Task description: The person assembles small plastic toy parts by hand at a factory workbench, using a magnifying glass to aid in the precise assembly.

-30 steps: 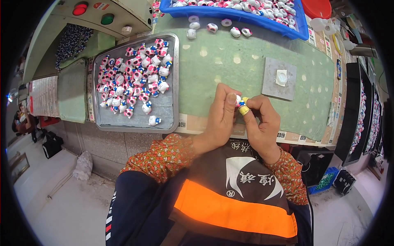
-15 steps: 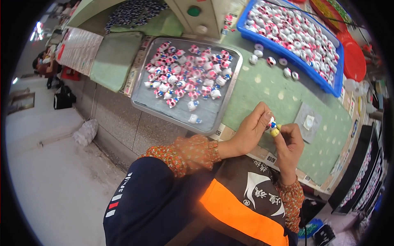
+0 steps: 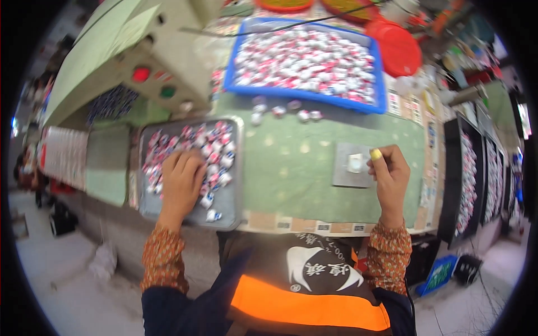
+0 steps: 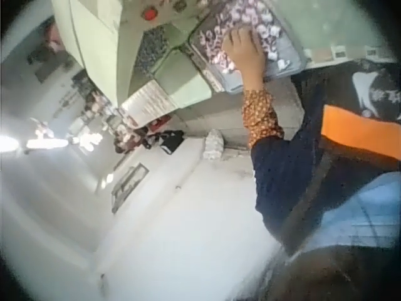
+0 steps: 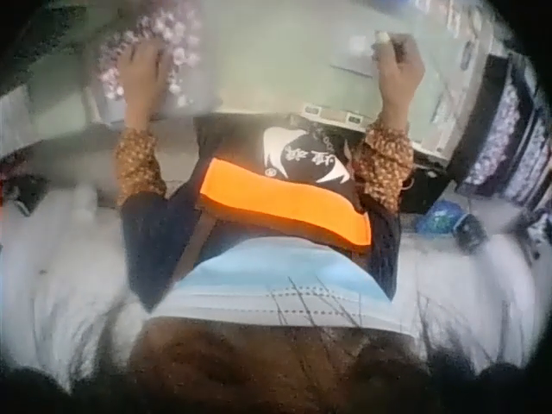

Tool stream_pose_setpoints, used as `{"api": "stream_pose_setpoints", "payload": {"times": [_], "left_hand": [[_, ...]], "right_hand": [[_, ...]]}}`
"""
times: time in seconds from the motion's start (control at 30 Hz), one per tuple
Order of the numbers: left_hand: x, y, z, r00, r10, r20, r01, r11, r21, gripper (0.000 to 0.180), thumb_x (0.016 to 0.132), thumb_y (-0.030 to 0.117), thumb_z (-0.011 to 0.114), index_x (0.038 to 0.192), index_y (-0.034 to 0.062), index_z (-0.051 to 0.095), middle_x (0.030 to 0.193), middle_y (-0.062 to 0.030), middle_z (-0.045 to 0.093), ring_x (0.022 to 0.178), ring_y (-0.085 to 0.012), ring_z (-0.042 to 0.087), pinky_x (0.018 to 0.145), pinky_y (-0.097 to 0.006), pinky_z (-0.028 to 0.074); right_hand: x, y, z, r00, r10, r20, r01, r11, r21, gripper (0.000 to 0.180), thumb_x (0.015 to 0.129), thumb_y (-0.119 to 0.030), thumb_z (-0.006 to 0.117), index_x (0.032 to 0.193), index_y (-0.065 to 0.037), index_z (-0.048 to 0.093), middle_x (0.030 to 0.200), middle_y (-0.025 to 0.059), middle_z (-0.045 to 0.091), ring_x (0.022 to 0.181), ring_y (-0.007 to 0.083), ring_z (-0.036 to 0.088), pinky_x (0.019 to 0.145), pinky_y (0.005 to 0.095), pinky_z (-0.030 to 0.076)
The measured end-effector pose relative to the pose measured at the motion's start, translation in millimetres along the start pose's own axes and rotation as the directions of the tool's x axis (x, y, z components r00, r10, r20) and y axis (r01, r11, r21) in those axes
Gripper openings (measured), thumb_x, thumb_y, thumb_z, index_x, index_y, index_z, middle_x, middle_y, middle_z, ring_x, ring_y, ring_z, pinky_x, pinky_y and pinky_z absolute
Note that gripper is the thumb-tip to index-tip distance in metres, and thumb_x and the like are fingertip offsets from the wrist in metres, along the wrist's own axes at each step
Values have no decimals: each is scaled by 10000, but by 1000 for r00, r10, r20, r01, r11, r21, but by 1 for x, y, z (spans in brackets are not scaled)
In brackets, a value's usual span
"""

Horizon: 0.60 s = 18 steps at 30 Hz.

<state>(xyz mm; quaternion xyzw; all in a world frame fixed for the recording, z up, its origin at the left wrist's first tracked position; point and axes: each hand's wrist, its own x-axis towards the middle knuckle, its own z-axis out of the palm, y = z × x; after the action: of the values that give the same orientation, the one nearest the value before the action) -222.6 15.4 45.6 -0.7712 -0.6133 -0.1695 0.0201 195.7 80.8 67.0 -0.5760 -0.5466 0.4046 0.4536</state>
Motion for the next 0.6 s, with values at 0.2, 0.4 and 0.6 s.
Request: {"api": "stream_pose_setpoints", "payload": {"times": [0.2,0.4,0.6], "left_hand": [[-22,-12,-7,995,-61,-79,59,998,-34,135,856,12,605,984,57,602,1172,-95,645,1182,-334,534,1035,-442,371],[-23,-9,-13,985,-128,-112,134,990,40,203,793,-49,546,954,57,609,1182,-94,638,1236,-346,494,1069,-468,337],[-45,-3,-16,973,-94,-213,110,992,65,157,771,-32,508,857,52,608,1217,-142,606,1240,-385,473,1085,-503,324]], "right_hand": [[86,38,-65,931,-53,-362,30,997,-69,77,917,-57,648,922,2,599,769,1,592,631,51,519,569,199,424],[177,88,-101,849,-193,-491,79,967,-242,274,812,-66,712,1048,19,601,909,85,627,762,156,589,696,299,503],[226,107,-121,739,-320,-592,-25,866,-499,516,737,-56,720,1219,0,548,1199,205,578,1146,363,546,1005,439,427]]}}
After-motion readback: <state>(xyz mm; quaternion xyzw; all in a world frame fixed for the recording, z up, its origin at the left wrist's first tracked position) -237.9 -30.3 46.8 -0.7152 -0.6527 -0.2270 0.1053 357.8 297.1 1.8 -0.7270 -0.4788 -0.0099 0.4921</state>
